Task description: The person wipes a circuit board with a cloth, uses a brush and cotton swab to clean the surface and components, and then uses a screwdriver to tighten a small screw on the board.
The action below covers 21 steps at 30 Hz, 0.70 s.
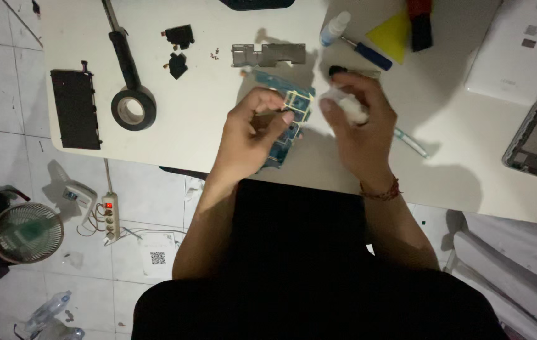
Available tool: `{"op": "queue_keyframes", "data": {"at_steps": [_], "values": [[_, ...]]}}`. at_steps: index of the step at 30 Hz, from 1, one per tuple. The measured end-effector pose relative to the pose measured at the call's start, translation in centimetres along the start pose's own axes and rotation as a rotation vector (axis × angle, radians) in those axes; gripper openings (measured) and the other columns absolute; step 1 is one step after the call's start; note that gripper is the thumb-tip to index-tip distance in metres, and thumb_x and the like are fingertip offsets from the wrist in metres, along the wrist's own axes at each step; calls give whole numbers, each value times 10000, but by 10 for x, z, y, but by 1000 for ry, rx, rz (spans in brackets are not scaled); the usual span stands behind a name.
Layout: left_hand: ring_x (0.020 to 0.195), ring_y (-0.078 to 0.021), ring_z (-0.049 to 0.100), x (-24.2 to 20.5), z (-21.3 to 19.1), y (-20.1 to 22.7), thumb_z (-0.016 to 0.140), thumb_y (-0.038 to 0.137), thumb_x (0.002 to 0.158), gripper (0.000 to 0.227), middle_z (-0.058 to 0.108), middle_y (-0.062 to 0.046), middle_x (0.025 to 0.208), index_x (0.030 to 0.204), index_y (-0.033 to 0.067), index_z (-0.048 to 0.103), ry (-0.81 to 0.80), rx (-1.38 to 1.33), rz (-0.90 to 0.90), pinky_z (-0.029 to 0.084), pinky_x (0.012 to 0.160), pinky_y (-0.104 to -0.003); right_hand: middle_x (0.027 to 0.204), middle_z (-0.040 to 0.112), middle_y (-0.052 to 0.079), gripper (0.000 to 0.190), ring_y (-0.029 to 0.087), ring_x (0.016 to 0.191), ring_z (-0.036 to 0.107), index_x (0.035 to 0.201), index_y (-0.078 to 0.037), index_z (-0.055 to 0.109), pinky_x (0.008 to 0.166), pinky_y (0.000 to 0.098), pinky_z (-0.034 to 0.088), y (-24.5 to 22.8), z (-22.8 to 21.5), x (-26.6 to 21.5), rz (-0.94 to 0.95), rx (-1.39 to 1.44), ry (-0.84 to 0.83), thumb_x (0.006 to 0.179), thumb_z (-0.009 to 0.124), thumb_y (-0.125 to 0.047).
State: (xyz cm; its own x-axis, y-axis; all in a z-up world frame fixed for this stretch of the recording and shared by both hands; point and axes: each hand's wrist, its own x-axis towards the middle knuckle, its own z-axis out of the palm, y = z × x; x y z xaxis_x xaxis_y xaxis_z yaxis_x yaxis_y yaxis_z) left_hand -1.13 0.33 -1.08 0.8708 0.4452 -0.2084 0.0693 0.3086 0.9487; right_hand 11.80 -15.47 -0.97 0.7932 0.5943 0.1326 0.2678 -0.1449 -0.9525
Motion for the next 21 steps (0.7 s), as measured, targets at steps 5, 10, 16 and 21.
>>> {"op": "queue_keyframes", "data": {"at_steps": [5, 10, 16, 21], "values": [[914, -85, 646, 2, 3, -17, 688, -23, 1044, 123, 732, -77, 1046, 1110, -3, 586, 54, -55, 150, 527, 791, -230, 1100, 705, 74, 324, 110, 953, 666, 1278, -26, 633, 799, 247, 554, -2, 8, -9, 109, 95, -100, 1023, 744, -194], [739, -76, 620, 2, 2, -18, 728, 26, 966, 133, 713, -36, 901, 1051, 28, 625, 214, -8, 13, 500, 600, -224, 1175, 674, 123, 232, 179, 1122, 654, 1249, -6, 624, 965, 289, 525, -3, 8, -12, -77, 27, -167, 1105, 699, -171], [770, -121, 610, 0, -16, -18, 709, 30, 1024, 133, 718, -68, 953, 1132, 13, 633, 359, -373, 160, 502, 661, -266, 1156, 725, 98, 130, 138, 1019, 701, 1180, -62, 710, 854, 278, 598, 11, -10, -6, 4, -11, -141, 1054, 684, -75], [760, -143, 561, -3, -16, -2, 534, 210, 1109, 282, 589, -43, 996, 1321, 24, 546, 406, -622, 72, 472, 647, -276, 1239, 748, 120, 181, 221, 1009, 666, 1209, -68, 733, 785, 325, 540, 31, -71, 0, -253, -503, 39, 1037, 745, -10]]}}
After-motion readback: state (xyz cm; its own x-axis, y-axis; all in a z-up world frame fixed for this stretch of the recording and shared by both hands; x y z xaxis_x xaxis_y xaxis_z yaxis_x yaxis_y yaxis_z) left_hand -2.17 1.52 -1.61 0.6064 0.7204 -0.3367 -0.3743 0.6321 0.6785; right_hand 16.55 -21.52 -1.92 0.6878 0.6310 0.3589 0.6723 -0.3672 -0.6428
